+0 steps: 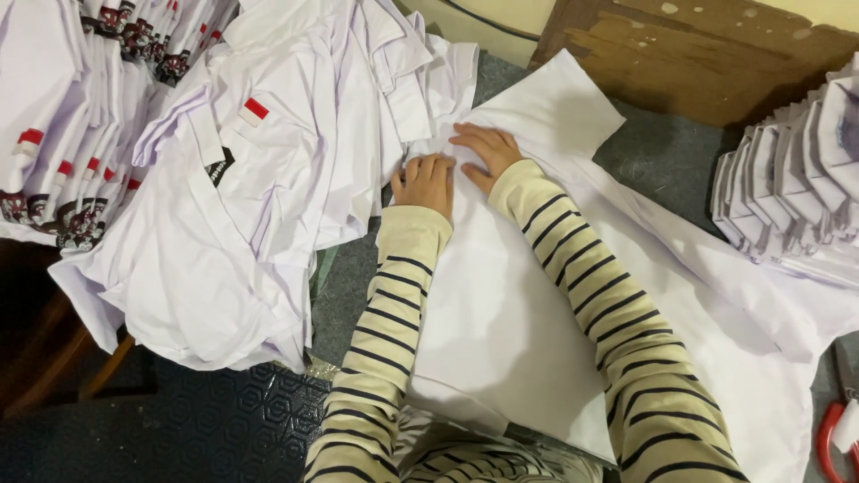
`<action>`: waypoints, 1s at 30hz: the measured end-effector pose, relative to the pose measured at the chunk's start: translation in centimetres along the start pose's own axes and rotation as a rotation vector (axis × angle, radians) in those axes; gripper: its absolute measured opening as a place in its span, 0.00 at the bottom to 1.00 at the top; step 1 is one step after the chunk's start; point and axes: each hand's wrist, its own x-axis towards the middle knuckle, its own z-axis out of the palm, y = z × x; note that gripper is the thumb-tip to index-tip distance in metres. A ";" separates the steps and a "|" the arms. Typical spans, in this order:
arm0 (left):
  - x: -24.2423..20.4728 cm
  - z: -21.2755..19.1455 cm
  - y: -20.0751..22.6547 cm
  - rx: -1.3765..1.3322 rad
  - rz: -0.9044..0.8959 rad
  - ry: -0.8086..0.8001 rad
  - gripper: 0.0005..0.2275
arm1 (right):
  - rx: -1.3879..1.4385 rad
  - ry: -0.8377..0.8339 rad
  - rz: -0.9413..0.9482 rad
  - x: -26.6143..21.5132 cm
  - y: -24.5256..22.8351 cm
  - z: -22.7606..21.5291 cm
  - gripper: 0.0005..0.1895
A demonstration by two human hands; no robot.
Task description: The person is buttoning a white school shirt and then folding it neatly on a work surface.
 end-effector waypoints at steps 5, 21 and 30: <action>-0.2 -1.5 0.3 0.016 -0.016 -0.202 0.11 | -0.065 0.374 0.035 1.0 3.1 3.2 0.19; -20.8 -15.3 4.6 0.228 -0.208 -0.343 0.28 | -0.189 0.111 0.170 1.3 0.9 2.6 0.29; -21.9 -16.5 6.1 0.441 -0.150 -0.360 0.27 | -0.059 -0.090 0.286 0.7 -2.3 -0.3 0.30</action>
